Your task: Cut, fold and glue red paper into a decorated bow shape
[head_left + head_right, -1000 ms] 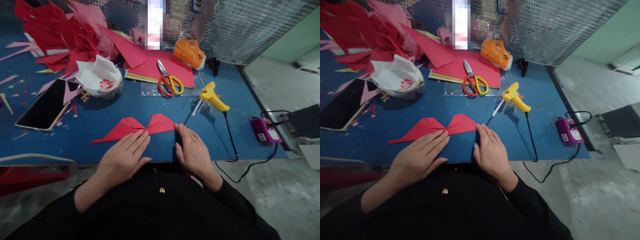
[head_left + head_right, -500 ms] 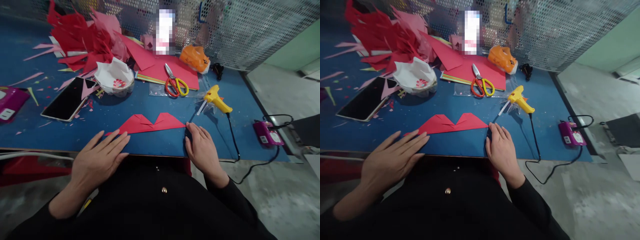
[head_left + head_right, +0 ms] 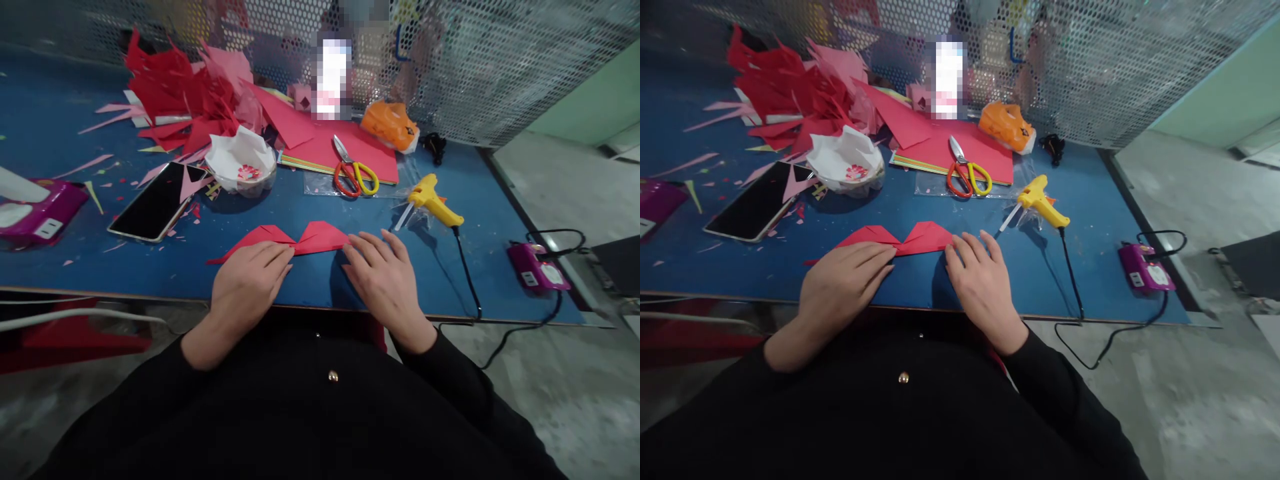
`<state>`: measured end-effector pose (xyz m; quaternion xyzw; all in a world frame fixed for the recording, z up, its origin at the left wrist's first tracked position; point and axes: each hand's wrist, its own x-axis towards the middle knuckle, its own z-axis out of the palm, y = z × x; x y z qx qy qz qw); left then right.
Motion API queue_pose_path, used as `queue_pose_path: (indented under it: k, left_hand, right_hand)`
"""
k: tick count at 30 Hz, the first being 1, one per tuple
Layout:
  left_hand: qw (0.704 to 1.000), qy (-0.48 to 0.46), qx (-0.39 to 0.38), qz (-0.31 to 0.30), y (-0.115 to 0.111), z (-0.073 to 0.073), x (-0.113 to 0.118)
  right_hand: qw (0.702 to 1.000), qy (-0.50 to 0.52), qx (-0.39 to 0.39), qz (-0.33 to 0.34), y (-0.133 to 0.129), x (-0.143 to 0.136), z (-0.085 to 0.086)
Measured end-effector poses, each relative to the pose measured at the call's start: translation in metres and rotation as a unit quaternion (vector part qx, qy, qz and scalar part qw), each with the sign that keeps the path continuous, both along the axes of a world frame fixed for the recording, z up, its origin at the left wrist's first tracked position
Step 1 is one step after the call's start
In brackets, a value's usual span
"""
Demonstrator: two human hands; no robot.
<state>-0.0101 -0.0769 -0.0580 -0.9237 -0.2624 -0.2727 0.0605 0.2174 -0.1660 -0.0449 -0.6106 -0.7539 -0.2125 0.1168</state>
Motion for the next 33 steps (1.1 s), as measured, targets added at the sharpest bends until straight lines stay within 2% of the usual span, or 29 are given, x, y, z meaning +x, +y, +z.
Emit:
queue_pose_path:
  k: [5,11,16,20,25,28,33]
  left_hand:
    - [1.000,0.004,-0.015,-0.002,0.008,-0.004,0.000]
    - [1.000,-0.005,-0.022,0.002,0.011,-0.002,0.000]
    - [1.000,-0.017,-0.015,-0.001,0.012,-0.001,0.002]
    - [0.999,-0.025,-0.033,-0.010,0.005,-0.001,0.002]
    - [0.995,-0.028,-0.093,-0.018,-0.005,-0.001,0.003]
    - [0.993,-0.029,-0.114,-0.006,-0.005,-0.002,0.003]
    - [0.991,-0.030,-0.127,0.002,-0.001,0.000,0.003]
  right_hand:
    - [0.999,0.008,0.004,0.045,0.016,-0.006,-0.002]
    - [0.990,-0.039,-0.033,0.133,0.046,-0.026,-0.005]
    - [0.993,-0.030,-0.029,0.113,0.049,-0.034,-0.011]
    - [0.995,0.004,-0.009,0.102,0.032,-0.032,-0.011]
    - [0.992,0.104,-0.015,0.063,0.012,-0.030,-0.011]
    - [0.986,0.166,-0.021,0.025,0.012,-0.032,-0.012]
    - [0.972,0.229,-0.055,0.025,0.022,-0.038,-0.011]
